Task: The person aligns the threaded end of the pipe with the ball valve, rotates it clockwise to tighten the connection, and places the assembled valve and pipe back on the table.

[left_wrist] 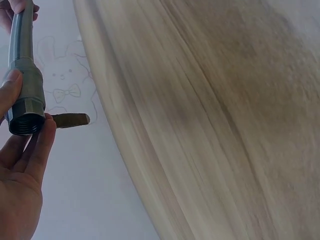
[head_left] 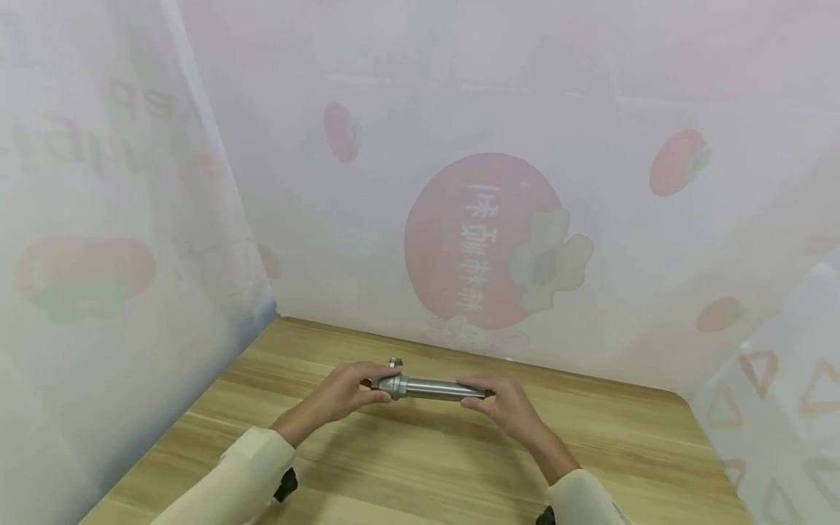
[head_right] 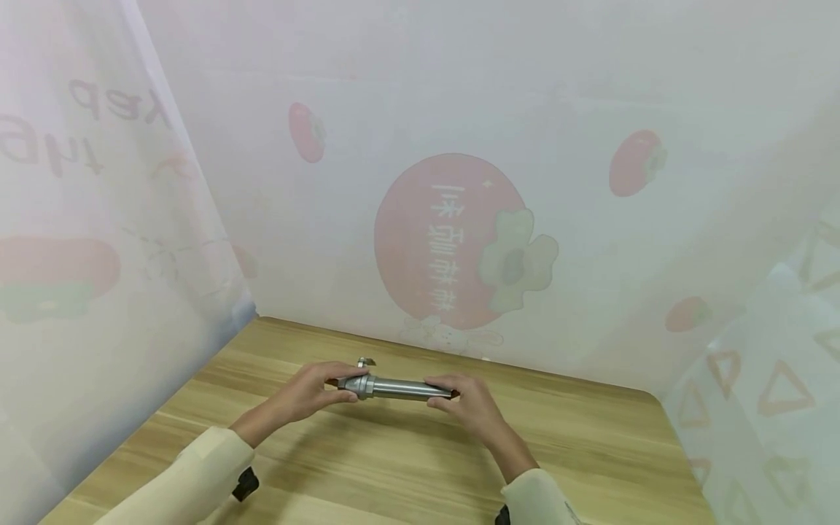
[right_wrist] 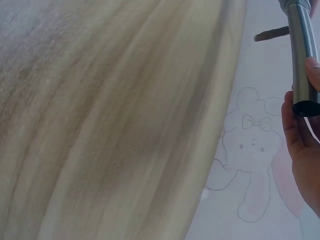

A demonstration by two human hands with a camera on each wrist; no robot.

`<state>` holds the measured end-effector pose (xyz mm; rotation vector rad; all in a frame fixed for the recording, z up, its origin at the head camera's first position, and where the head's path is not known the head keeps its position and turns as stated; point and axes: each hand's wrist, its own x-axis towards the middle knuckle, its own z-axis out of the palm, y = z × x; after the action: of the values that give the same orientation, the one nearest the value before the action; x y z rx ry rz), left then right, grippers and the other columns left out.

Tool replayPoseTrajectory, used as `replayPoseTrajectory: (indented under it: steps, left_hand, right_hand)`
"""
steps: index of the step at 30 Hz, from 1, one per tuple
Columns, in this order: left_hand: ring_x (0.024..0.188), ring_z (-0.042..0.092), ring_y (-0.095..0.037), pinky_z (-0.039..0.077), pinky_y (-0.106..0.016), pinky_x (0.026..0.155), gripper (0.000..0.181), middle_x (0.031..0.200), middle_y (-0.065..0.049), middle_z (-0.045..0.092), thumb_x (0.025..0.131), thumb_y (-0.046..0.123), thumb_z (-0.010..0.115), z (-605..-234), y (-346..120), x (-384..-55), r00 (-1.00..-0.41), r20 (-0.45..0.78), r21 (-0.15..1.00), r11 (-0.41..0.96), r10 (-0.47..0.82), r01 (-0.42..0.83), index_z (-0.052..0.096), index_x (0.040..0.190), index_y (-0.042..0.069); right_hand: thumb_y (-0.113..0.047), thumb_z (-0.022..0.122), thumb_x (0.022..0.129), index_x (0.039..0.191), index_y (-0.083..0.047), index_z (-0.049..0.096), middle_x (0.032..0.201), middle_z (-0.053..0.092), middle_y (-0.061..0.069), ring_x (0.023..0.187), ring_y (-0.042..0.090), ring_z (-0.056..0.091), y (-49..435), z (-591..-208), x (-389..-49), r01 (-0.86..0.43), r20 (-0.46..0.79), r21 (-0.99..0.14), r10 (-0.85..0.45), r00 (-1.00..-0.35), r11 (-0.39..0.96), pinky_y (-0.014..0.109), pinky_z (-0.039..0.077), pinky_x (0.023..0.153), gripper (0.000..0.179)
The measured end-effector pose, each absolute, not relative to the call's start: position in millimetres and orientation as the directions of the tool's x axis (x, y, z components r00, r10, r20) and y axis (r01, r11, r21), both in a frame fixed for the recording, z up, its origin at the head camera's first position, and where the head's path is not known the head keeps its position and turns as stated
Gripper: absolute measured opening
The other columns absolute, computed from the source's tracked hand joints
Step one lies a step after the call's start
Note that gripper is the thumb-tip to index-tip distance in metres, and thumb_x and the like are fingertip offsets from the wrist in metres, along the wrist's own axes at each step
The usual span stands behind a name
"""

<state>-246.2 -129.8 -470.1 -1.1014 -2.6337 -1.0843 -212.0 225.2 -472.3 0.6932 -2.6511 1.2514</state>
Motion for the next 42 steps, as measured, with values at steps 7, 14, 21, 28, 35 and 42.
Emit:
replayPoseTrajectory:
  steps: [7,14,21,28,35,42]
  left_hand:
    - [0.112,0.076,-0.021,0.066,-0.036,0.092,0.056,0.140,-0.010,0.075,0.095,0.016,0.085,-474.6,-130.5,-250.7,-0.731,0.307,0.575,0.494,0.609,0.652,0.068,0.148,0.014]
    - [0.113,0.076,-0.026,0.066,-0.036,0.090,0.056,0.141,-0.012,0.074,0.093,0.012,0.086,-476.4,-131.3,-256.8,-0.728,0.293,0.538,0.522,0.620,0.662,0.069,0.147,0.009]
    - [0.115,0.076,-0.026,0.066,-0.037,0.091,0.055,0.142,-0.010,0.074,0.092,0.010,0.088,-479.1,-135.4,-260.8,-0.737,0.291,0.510,0.553,0.610,0.659,0.072,0.144,0.012]
    - [0.116,0.075,-0.030,0.065,-0.042,0.091,0.054,0.141,-0.014,0.074,0.091,0.008,0.089,-480.6,-138.1,-266.0,-0.724,0.288,0.472,0.564,0.627,0.677,0.072,0.142,0.009]
    - [0.115,0.075,-0.030,0.064,-0.044,0.092,0.053,0.137,-0.014,0.075,0.091,0.011,0.089,-487.9,-137.5,-270.2,-0.720,0.244,0.424,0.596,0.650,0.682,0.072,0.141,0.013]
    - [0.121,0.072,-0.036,0.063,-0.052,0.097,0.053,0.140,-0.017,0.073,0.091,0.010,0.088,-492.1,-138.3,-272.3,-0.727,0.214,0.417,0.612,0.652,0.672,0.070,0.141,0.014]
  right_hand:
    - [-0.015,0.086,0.094,0.132,-0.006,0.078,0.128,0.080,0.007,0.107,0.021,0.074,223.6,-480.4,-215.9,-0.480,0.308,-0.690,-0.380,-0.872,0.541,0.024,0.063,0.088,0.040]
    - [-0.010,0.086,0.094,0.131,-0.006,0.079,0.127,0.080,0.010,0.107,0.023,0.075,221.4,-485.0,-223.5,-0.492,0.305,-0.663,-0.397,-0.866,0.564,0.025,0.064,0.088,0.038]
    - [-0.007,0.084,0.095,0.132,-0.004,0.078,0.128,0.079,0.014,0.108,0.027,0.075,216.1,-487.9,-230.9,-0.503,0.283,-0.646,-0.432,-0.856,0.574,0.026,0.065,0.088,0.037]
    - [-0.005,0.080,0.098,0.134,-0.002,0.076,0.130,0.078,0.015,0.113,0.031,0.075,210.4,-491.4,-239.0,-0.508,0.250,-0.642,-0.469,-0.847,0.575,0.031,0.065,0.091,0.035]
    - [-0.008,0.077,0.102,0.136,-0.006,0.075,0.136,0.076,0.012,0.117,0.028,0.073,210.1,-497.2,-236.8,-0.478,0.183,-0.616,-0.476,-0.860,0.626,0.038,0.063,0.096,0.035]
    - [-0.009,0.077,0.102,0.138,-0.012,0.075,0.139,0.074,0.007,0.125,0.026,0.070,209.9,-506.9,-238.4,-0.460,0.162,-0.616,-0.469,-0.868,0.639,0.041,0.061,0.104,0.036]
